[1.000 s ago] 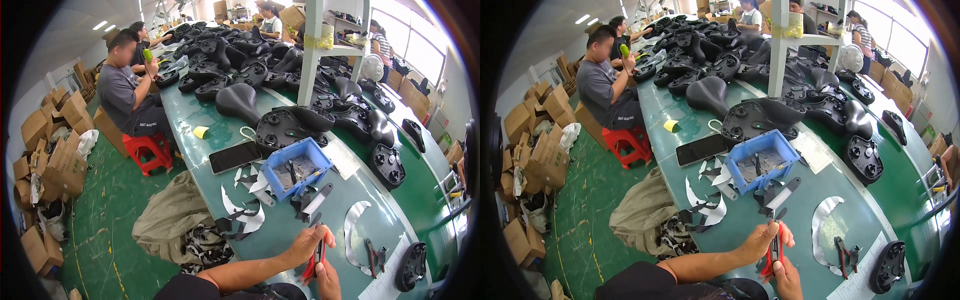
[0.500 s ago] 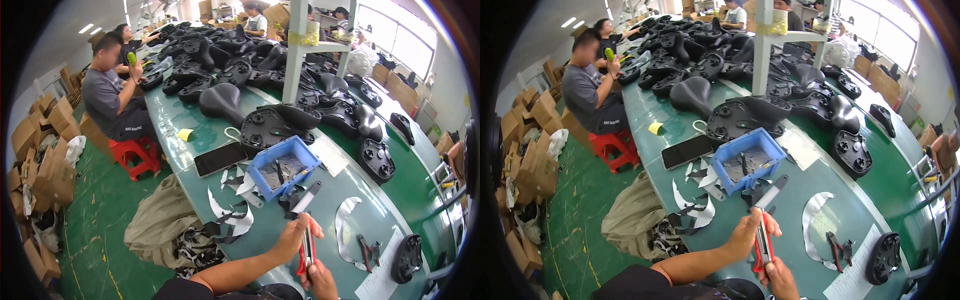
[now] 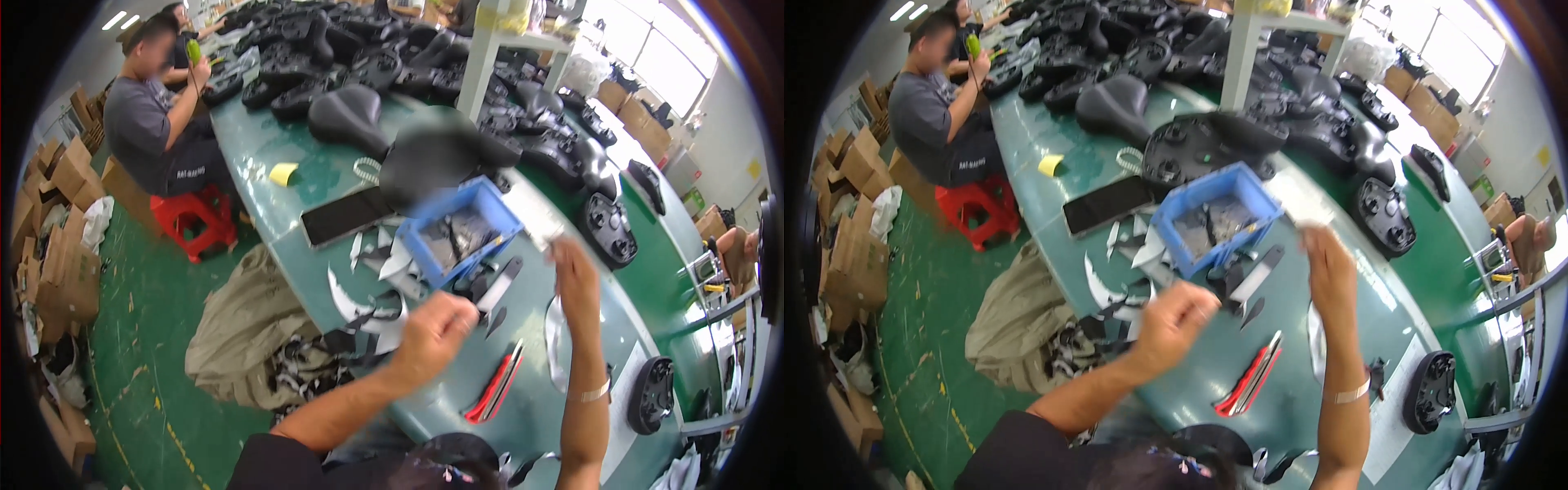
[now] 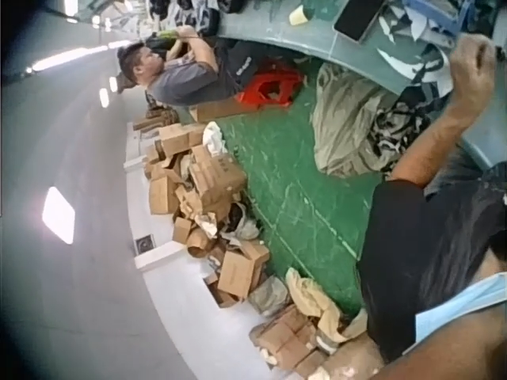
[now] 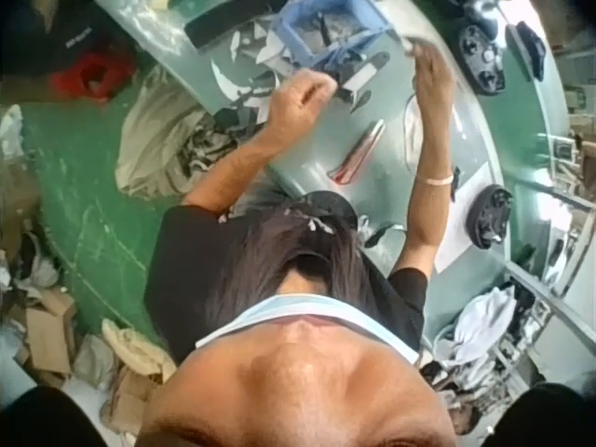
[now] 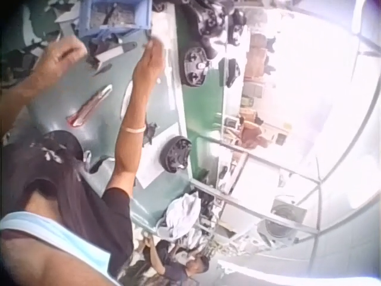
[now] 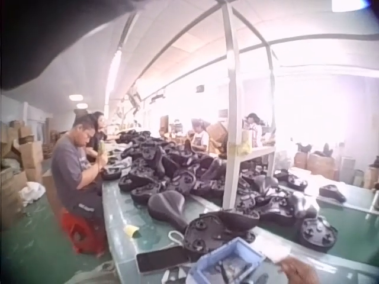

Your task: Trimming excess material from the edges of bicycle seats using a utility knife.

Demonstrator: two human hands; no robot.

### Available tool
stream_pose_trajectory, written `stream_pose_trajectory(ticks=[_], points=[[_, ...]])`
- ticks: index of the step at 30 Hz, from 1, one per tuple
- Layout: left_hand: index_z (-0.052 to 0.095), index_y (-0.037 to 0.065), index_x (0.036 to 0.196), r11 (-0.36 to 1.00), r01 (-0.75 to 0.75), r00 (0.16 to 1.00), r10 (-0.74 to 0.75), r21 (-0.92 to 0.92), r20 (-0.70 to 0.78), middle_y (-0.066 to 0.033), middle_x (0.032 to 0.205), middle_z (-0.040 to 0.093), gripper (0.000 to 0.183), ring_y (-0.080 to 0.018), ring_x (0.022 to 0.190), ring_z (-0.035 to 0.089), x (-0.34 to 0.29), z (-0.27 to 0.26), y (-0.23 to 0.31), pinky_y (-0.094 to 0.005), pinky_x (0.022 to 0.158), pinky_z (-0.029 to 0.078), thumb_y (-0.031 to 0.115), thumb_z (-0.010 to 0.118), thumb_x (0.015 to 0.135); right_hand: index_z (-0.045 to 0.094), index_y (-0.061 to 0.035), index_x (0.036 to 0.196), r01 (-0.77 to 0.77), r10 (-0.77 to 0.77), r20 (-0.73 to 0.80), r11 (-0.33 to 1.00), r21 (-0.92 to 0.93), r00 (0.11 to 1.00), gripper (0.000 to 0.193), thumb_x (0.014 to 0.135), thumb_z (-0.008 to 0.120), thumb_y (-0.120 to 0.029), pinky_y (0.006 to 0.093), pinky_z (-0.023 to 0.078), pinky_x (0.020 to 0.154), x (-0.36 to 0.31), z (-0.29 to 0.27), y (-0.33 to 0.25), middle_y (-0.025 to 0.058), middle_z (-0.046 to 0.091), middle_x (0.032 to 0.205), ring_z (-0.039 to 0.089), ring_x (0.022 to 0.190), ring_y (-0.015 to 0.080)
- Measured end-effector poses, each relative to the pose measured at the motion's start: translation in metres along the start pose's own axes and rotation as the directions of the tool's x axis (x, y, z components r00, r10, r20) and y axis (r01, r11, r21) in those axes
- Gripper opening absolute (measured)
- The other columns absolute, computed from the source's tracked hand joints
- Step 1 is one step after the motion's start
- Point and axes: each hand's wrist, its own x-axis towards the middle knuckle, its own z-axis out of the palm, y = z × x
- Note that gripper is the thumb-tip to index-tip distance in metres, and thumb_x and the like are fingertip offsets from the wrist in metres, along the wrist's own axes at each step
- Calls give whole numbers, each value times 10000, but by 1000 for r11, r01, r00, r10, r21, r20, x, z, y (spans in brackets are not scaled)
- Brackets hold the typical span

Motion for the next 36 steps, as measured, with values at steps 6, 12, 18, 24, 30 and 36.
stream_pose_trajectory(ticks=[6, 12, 18, 24, 30, 36], points=[[630, 58, 938, 977, 82, 953, -19, 196, -302, -90, 819, 591, 78, -214, 692, 550, 23, -96, -46, -297, 640, 450, 97, 588, 886, 642, -62, 1114, 258, -265, 27, 904, -342, 964, 235, 893, 568, -97, 295, 438, 676, 59, 45, -55, 114, 586, 846, 532, 710, 193], [640, 80, 1019, 850, -297, 946, 199, 435, 257, -69, 1015, 622, 247, -284, 938, 558, 34, -91, -64, -369, 809, 473, 66, 629, 773, 619, -24, 783, 350, -254, -303, 881, 320, 918, 101, 817, 610, -118, 250, 317, 515, -76, 11, -140, 76, 498, 740, 439, 651, 135], [622, 108, 1041, 659, -406, 889, 126, 633, 440, -55, 1009, 588, 328, -265, 957, 513, 44, -91, -72, -388, 828, 427, 102, 640, 713, 537, -98, 948, 449, -438, 308, 893, 36, 845, 248, 886, 567, -336, 286, 342, 486, -92, -28, -228, 31, 388, 720, 374, 649, 185], [643, 77, 991, 723, -397, 901, 189, 565, 391, -83, 957, 611, 224, -261, 919, 560, 42, -100, -64, -393, 783, 439, 89, 633, 768, 560, -64, 980, 225, -225, 160, 974, 16, 961, 235, 868, 557, -271, 269, 340, 481, -148, -69, -175, 35, 412, 695, 379, 608, 165], [640, 21, 995, 920, -44, 958, -73, 390, 279, -91, 912, 609, 200, -232, 869, 595, 34, -82, -49, -337, 760, 461, 139, 625, 834, 583, -31, 1011, 34, -35, -30, 999, -42, 999, 241, 850, 548, -207, 253, 337, 476, -145, -58, -147, 38, 437, 670, 383, 568, 145], [626, 26, 1007, 861, -64, 943, -114, 505, 314, -98, 1036, 580, 348, -264, 1006, 543, 13, -109, -47, -357, 855, 432, 233, 728, 747, 606, 2, 1042, -11, 15, -136, 999, 33, 991, 264, 832, 538, -142, 237, 335, 471, -209, -88, -104, 42, 462, 645, 388, 527, 125]])
